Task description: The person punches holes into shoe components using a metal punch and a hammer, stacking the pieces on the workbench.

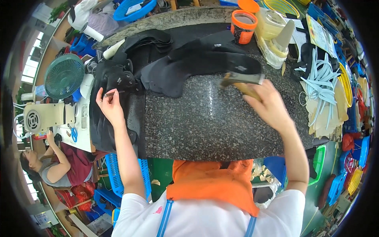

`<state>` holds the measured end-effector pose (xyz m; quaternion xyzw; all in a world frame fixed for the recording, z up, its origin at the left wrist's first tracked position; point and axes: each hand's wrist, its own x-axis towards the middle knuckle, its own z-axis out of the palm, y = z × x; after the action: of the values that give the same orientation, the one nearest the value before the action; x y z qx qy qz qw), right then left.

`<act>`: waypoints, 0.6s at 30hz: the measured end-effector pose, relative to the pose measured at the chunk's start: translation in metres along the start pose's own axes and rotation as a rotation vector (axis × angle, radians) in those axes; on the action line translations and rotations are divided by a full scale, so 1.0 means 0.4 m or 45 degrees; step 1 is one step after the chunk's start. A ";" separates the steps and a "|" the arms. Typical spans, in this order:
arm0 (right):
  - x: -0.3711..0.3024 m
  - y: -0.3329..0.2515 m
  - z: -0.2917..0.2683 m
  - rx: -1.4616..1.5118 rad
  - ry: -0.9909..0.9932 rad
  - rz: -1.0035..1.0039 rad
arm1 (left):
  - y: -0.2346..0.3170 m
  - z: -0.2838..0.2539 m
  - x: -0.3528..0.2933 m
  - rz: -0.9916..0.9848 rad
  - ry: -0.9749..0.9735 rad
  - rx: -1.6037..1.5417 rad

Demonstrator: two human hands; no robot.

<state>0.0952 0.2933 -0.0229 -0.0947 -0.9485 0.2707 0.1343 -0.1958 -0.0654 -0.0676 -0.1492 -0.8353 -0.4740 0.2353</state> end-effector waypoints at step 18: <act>0.075 -0.145 -0.122 -0.583 0.136 -0.298 | 0.191 0.235 -0.193 -0.515 -0.859 -0.778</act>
<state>0.0754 0.2763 0.0543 -0.0263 -0.9811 0.0262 0.1897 -0.1182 0.0521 -0.0951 -0.1912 -0.7001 -0.6585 -0.1993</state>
